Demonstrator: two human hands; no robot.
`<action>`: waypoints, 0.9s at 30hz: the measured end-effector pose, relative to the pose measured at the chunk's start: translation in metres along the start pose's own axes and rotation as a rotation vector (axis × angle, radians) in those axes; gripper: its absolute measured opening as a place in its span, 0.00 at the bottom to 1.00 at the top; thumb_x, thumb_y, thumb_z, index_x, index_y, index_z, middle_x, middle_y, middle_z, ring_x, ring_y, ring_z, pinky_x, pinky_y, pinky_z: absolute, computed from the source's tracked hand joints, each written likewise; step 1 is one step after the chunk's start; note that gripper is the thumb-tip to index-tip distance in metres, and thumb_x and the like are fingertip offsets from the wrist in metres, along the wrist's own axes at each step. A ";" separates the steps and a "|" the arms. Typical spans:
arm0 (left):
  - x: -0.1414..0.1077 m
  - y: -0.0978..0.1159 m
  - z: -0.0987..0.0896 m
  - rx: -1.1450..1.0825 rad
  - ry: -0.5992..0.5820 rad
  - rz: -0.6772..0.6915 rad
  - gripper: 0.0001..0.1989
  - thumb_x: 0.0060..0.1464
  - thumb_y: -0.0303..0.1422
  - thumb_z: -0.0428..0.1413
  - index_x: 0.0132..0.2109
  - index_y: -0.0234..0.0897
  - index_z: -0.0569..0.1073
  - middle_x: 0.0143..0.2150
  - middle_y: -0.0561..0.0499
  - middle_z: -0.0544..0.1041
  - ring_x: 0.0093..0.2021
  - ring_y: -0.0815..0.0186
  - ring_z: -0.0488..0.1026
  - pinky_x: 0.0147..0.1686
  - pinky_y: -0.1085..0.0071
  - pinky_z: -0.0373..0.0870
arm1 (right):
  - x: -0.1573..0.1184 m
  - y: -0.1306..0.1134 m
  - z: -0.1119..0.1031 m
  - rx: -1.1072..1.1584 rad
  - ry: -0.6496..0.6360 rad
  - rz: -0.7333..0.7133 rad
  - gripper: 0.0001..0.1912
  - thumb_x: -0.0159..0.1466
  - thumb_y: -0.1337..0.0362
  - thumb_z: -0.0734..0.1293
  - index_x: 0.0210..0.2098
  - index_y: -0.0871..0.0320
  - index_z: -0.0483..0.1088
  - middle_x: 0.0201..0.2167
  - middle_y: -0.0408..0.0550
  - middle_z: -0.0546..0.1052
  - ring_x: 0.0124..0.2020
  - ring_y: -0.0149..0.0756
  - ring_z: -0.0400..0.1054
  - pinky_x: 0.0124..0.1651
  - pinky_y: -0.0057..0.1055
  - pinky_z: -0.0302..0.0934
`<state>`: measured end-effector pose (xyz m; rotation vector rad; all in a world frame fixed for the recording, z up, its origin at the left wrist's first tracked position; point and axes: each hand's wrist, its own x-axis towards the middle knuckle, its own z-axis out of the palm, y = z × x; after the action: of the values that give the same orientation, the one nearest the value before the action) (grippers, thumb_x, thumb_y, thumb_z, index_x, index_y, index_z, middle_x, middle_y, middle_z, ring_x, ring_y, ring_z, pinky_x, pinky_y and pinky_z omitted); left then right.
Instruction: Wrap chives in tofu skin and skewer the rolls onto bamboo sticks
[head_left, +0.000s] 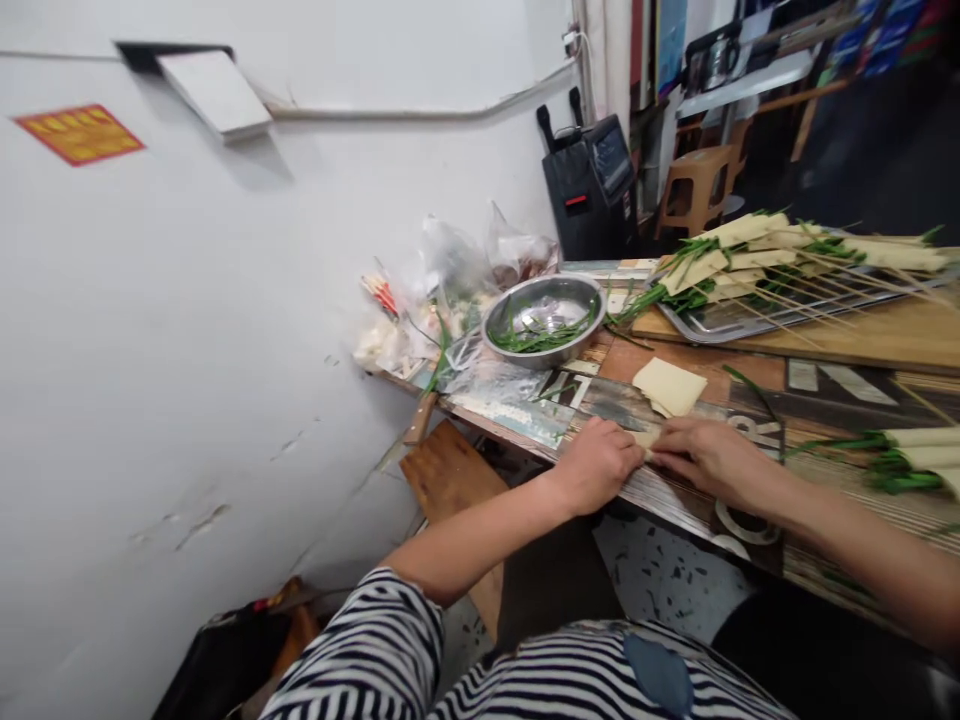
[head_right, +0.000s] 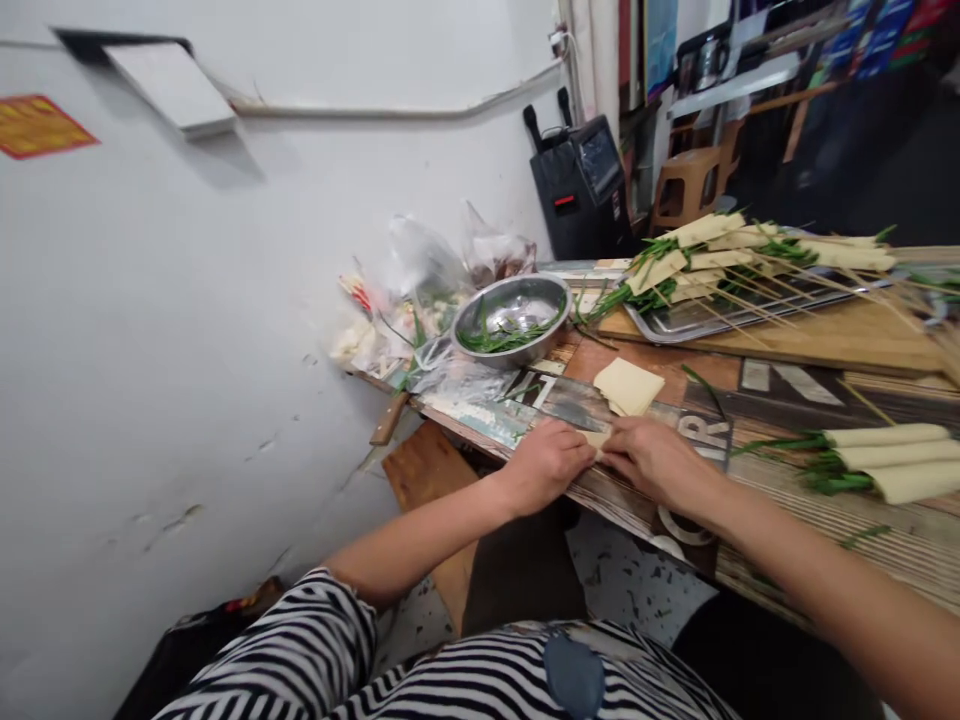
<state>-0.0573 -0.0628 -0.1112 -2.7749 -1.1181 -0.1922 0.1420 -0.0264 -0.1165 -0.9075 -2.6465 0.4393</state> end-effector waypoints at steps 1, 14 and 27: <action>0.001 0.000 -0.001 -0.025 0.005 -0.011 0.13 0.65 0.33 0.46 0.37 0.36 0.73 0.33 0.49 0.74 0.37 0.63 0.66 0.37 0.65 0.58 | -0.004 -0.002 0.001 -0.042 0.053 -0.008 0.18 0.68 0.60 0.57 0.31 0.60 0.75 0.30 0.51 0.73 0.32 0.35 0.65 0.35 0.30 0.54; 0.001 -0.006 0.003 -0.160 0.130 -0.096 0.11 0.64 0.33 0.48 0.39 0.34 0.73 0.37 0.47 0.73 0.37 0.66 0.68 0.36 0.70 0.59 | 0.012 -0.012 -0.018 -0.192 -0.181 0.001 0.20 0.68 0.64 0.56 0.26 0.62 0.73 0.28 0.51 0.71 0.32 0.33 0.59 0.34 0.31 0.47; 0.017 -0.020 -0.012 -0.407 0.041 -0.198 0.08 0.59 0.33 0.55 0.34 0.43 0.79 0.33 0.53 0.80 0.37 0.63 0.71 0.40 0.64 0.57 | 0.019 -0.012 -0.019 -0.082 -0.170 0.047 0.19 0.68 0.61 0.57 0.32 0.62 0.76 0.30 0.52 0.73 0.33 0.34 0.63 0.34 0.28 0.51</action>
<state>-0.0599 -0.0393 -0.0945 -2.9738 -1.4894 -0.5536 0.1285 -0.0197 -0.0913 -1.0003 -2.8196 0.4403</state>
